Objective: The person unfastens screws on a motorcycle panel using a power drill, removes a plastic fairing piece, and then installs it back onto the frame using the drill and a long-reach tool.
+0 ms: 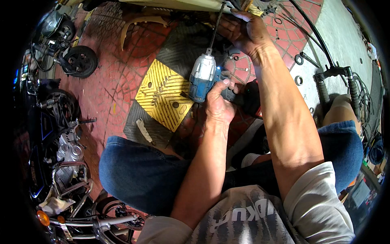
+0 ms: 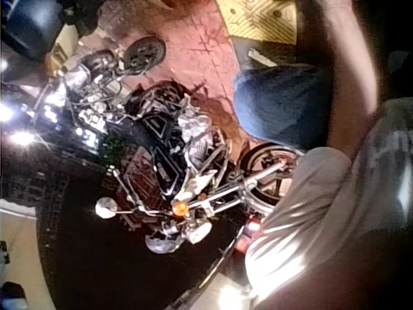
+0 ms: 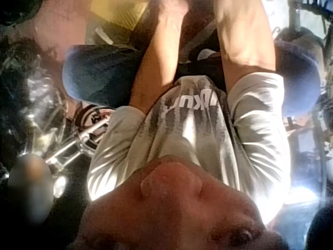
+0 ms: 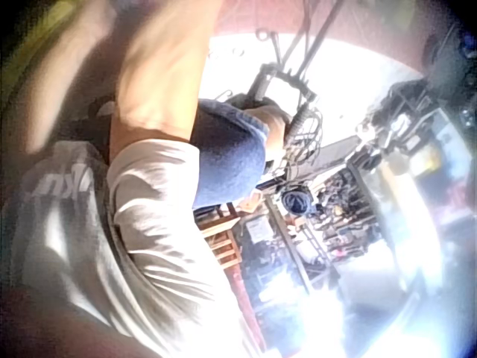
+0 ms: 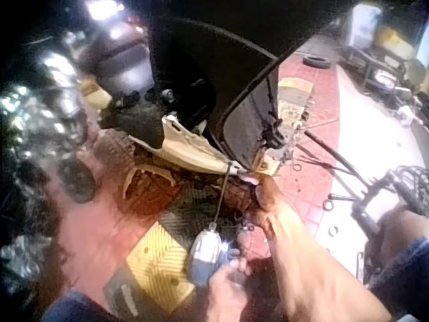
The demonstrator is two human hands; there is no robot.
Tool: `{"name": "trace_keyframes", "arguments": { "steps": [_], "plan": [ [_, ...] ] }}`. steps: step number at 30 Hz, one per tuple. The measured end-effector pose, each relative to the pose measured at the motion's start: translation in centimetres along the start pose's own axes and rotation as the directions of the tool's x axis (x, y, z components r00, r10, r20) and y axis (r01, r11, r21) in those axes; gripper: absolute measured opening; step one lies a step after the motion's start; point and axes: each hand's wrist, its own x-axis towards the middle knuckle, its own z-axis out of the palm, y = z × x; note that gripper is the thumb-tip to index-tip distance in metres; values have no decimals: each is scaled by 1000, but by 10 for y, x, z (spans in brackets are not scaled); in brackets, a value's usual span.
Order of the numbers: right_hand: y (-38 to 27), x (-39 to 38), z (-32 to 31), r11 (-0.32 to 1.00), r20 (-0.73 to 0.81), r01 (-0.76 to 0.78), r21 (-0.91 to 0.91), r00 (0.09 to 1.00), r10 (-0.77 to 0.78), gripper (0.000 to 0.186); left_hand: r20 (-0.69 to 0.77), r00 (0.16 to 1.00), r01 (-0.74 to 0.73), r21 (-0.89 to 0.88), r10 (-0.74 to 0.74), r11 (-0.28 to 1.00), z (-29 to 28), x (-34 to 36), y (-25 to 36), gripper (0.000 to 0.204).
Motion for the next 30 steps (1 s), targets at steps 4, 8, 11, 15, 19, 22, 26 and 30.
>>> {"name": "trace_keyframes", "arguments": {
  "steps": [4,8,11,15,19,22,26,30],
  "plan": [
    [-2,1,-1,1000,10,11,5,1000,-11,33,-23,1000,-9,5,10,1000,3,-2,1,28],
    [-1,5,-3,1000,36,28,11,999,-28,32,0,1000,-16,28,16,999,0,2,1,27],
    [1,4,0,998,-13,60,-8,998,-60,30,4,1000,-22,52,22,998,-1,0,3,27],
    [-3,6,-8,998,50,16,-66,999,-13,24,7,1000,-14,63,14,998,2,0,2,27],
    [7,0,2,1000,-60,14,-10,998,-14,34,44,998,-57,115,52,992,-1,3,1,28],
    [11,1,2,1000,-102,-5,-22,995,2,29,-5,998,-63,136,64,989,1,2,1,28],
    [10,8,-4,1000,-111,19,25,994,-16,23,-3,997,-79,144,80,986,7,0,0,29],
    [8,3,5,999,-132,22,36,991,-18,23,-3,996,-89,157,91,984,5,0,2,29]
  ]
}}
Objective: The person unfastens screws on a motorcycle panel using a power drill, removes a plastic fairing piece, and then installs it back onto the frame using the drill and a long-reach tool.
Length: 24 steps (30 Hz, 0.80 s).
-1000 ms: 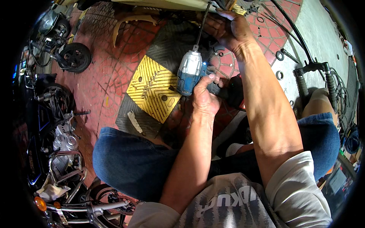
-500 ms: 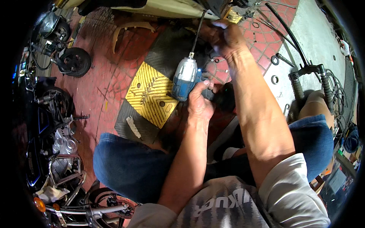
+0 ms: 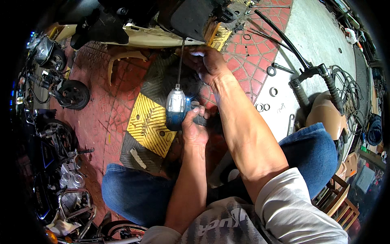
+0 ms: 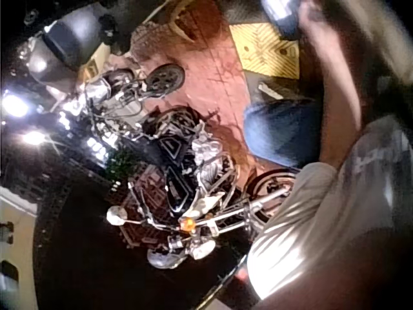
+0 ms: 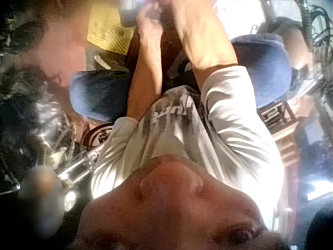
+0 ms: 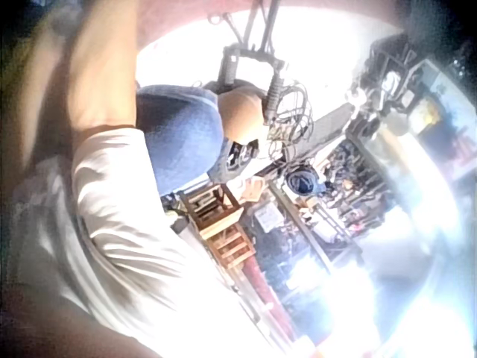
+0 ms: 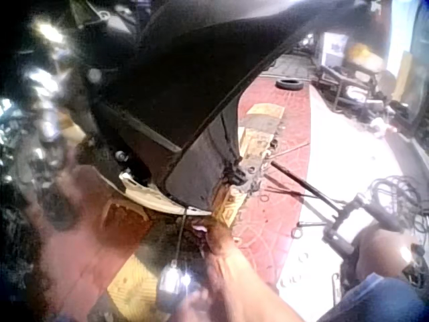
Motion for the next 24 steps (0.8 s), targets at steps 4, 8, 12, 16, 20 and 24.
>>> {"name": "trace_keyframes", "arguments": {
  "steps": [4,8,12,16,20,24],
  "plan": [
    [-4,-5,6,1000,-14,-13,-4,1000,13,24,-3,1000,10,3,-10,1000,3,-1,0,29],
    [-9,-12,11,1000,-39,-23,-1,999,23,25,3,1000,14,-12,-14,1000,3,-1,-2,30],
    [-6,1,-1,994,37,-54,96,998,50,20,1,1000,25,-2,-25,1000,3,-2,0,30],
    [-13,4,14,996,-54,-34,80,998,39,36,-19,997,75,-16,-76,997,14,-10,7,31],
    [-14,16,34,999,-165,-46,-17,985,43,55,56,989,146,-127,-140,981,3,-8,8,34],
    [-14,22,43,987,-176,-146,71,972,157,59,-89,993,74,-4,-75,997,11,-10,15,27]
  ]
}}
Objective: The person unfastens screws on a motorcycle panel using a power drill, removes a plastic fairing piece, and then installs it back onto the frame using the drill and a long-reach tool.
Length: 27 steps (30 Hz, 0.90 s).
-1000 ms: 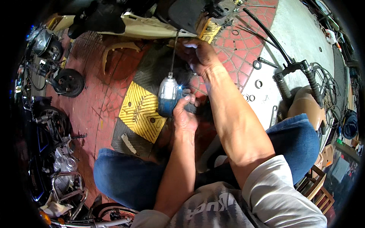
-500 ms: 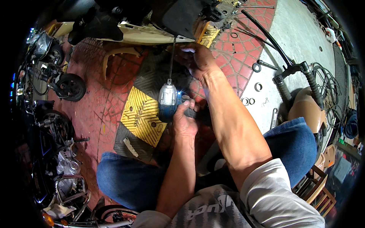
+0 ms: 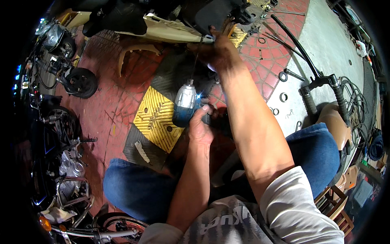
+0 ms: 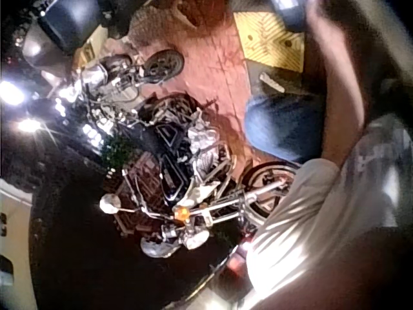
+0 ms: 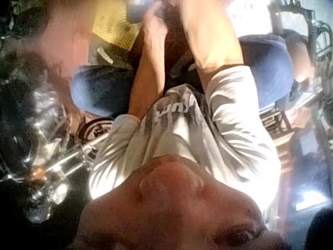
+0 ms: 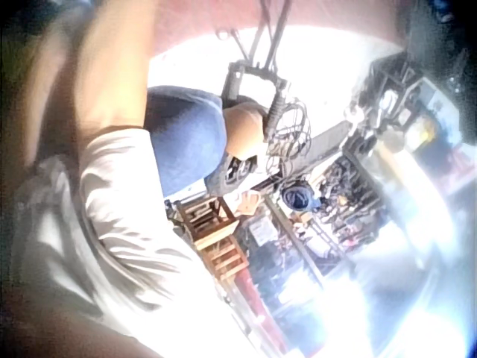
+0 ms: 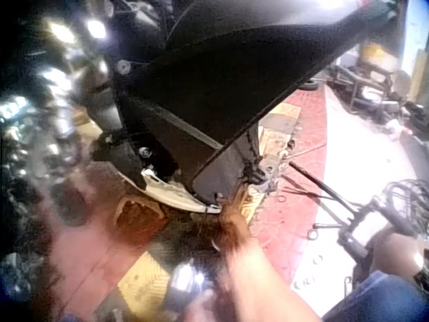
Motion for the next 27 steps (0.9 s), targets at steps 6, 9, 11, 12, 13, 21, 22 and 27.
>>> {"name": "trace_keyframes", "arguments": {
  "steps": [6,9,11,12,13,21,22,27],
  "plan": [
    [-6,-1,-9,998,59,-29,48,998,26,47,58,997,-46,47,44,998,-10,6,-2,28],
    [-4,-4,-6,999,12,44,-13,999,-44,45,36,999,-37,66,35,997,-3,3,-2,19],
    [-4,-7,-3,999,-8,43,-27,999,-44,41,37,999,-31,53,29,998,-2,2,-1,17],
    [-4,-8,-3,999,-21,44,-32,999,-44,39,37,999,-25,47,23,999,-2,2,-2,16],
    [-4,-8,-3,997,-21,51,-51,998,-52,37,37,999,-18,46,16,999,-2,2,-1,15],
    [-5,4,-17,990,89,64,-128,995,-53,51,77,997,21,-4,-20,1000,1,-2,5,11],
    [-5,4,-17,991,75,56,-118,996,-47,51,85,996,33,-16,-32,999,1,-2,5,11],
    [-8,8,-15,997,80,38,-69,996,-32,59,100,990,114,-130,-101,985,1,-1,-1,25]
  ]
}}
